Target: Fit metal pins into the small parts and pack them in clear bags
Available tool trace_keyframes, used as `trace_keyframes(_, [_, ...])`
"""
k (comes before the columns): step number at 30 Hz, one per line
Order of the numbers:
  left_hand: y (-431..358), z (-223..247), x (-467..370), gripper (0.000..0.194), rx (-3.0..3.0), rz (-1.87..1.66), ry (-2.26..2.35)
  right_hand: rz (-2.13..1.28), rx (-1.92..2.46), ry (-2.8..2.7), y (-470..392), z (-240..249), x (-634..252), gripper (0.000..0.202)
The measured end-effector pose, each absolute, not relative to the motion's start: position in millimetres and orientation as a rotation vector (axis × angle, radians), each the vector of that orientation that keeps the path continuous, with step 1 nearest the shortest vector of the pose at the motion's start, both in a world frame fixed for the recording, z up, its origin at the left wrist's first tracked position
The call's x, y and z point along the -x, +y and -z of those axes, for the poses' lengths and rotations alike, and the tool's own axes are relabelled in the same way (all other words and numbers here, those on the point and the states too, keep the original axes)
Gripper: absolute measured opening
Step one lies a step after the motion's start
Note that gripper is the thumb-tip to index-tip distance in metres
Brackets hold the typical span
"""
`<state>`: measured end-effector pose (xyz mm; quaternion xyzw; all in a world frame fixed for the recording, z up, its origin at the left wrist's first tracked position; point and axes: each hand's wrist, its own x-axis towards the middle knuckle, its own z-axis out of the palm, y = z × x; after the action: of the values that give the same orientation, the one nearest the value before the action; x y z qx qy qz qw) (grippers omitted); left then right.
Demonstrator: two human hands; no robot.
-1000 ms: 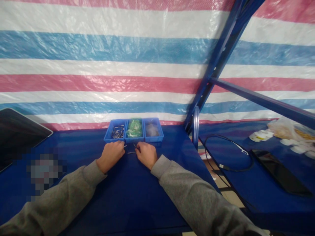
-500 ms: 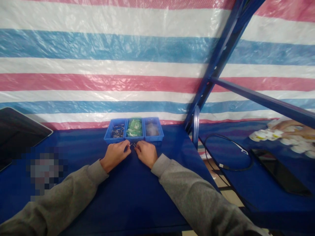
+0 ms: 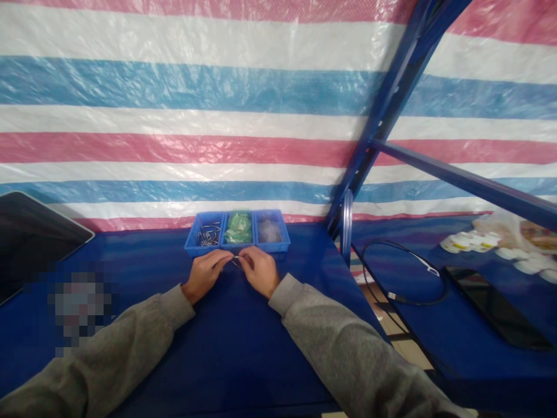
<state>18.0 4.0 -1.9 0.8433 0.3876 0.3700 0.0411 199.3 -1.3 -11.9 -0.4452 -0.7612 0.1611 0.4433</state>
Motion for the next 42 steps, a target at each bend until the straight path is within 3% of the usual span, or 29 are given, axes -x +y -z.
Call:
trace_keyframes(26, [0.4,-3.2,-19.3,0.021,-2.398,-1.323,1.280,-0.456,1.067,-1.768,-5.9,10.9,-199.8,0.013])
trace_keyframes(36, [-0.2,-3.1,-18.8,0.014,-2.350,-1.473,1.267,-0.207,1.021,-2.307,-7.2,12.1,-199.1,0.011])
trace_keyframes(42, [2.1,-0.2,-18.5,0.011,-2.335,-1.512,1.244,-0.132,1.212,-2.125,-2.3,17.7,-198.4,0.012])
